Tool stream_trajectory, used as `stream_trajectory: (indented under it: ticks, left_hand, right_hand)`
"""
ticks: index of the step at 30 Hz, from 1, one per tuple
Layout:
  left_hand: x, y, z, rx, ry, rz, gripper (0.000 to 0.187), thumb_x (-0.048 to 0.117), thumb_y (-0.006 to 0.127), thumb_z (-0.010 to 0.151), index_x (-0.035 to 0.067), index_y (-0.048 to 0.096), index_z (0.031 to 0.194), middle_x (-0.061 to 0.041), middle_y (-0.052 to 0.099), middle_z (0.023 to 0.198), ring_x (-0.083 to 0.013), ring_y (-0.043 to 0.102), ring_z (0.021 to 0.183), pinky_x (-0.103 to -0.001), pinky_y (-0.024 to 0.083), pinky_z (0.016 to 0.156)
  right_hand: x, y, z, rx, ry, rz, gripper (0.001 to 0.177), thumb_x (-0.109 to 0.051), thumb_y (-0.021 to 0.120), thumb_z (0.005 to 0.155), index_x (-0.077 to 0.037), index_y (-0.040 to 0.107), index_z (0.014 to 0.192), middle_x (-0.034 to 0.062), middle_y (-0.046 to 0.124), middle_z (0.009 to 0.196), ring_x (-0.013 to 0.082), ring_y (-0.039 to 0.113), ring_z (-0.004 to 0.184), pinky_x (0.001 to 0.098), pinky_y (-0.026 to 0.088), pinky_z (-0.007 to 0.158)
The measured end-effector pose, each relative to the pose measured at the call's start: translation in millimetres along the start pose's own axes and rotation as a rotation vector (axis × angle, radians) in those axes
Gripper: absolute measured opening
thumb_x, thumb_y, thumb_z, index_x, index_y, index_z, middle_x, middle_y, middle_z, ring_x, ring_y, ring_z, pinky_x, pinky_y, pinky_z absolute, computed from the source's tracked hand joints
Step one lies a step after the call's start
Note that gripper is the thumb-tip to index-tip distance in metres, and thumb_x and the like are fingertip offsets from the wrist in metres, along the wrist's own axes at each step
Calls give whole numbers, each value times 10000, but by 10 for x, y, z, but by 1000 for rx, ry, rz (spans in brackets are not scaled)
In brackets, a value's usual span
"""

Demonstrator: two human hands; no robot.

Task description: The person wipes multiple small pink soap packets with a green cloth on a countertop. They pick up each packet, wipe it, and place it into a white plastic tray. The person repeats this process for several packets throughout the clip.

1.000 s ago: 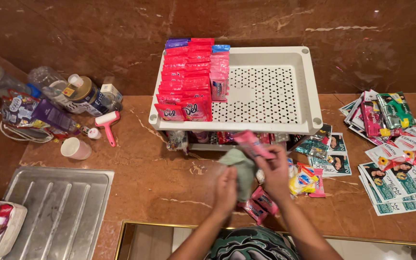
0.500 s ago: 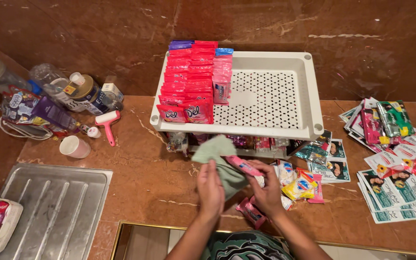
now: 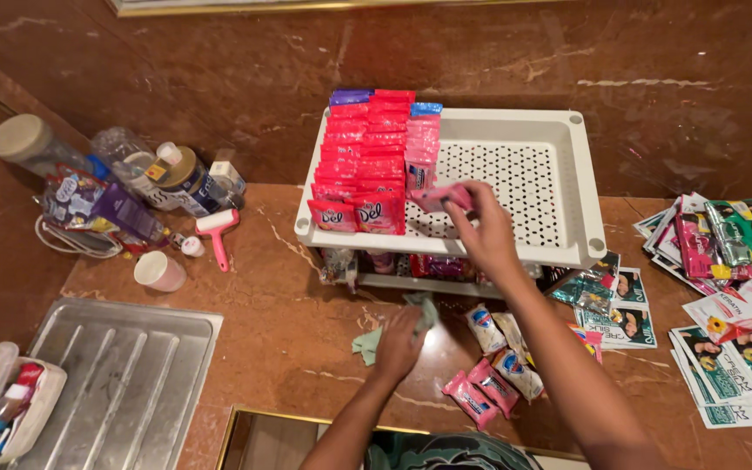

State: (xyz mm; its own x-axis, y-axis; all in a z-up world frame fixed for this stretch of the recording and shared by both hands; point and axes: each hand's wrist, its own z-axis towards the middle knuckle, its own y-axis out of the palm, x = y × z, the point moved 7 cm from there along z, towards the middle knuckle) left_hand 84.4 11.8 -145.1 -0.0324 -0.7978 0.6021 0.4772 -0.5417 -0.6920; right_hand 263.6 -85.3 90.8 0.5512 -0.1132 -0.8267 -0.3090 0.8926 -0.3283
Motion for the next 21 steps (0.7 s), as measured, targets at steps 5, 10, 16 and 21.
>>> stream_trajectory:
  ticks: [5,10,16,21]
  left_hand:
    - [64,65,-66,-75,58,14,427,279,721,885,36,681,1233,-156,647,1359,-369,538,1281,-482,392,1099]
    - [96,4,-17,-56,52,3,395,267,728,885,26,705,1197,-160,657,1335,-365,549,1269,-485,396,1078]
    - [100,-6,-7,-53,40,-4,388,269,748,865,23,715,1164,-154,664,1318,-353,561,1254,-477,408,1067]
    - [90,-20,-2,-58,28,-7,404,269,765,842,21,718,1157,-152,664,1321,-346,563,1263,-469,411,1071]
  right_hand:
    - [28,301,438,-139,-184,-188,293,-133,698,977,-5,607,1224,163,705,1063,272,708,961,368,562,840]
    - [105,500,520,-66,-323,-310,346,-112,721,977,-21,579,1279,181,601,1140,317,686,977,384,558,844]
    - [493,503,543,-105,122,-83,681,-85,782,808,19,383,1350,146,576,1085,182,679,748,300,573,665]
    - [532,561,541,-144,99,-93,579,-92,773,841,19,422,1288,104,649,912,156,673,723,305,562,651]
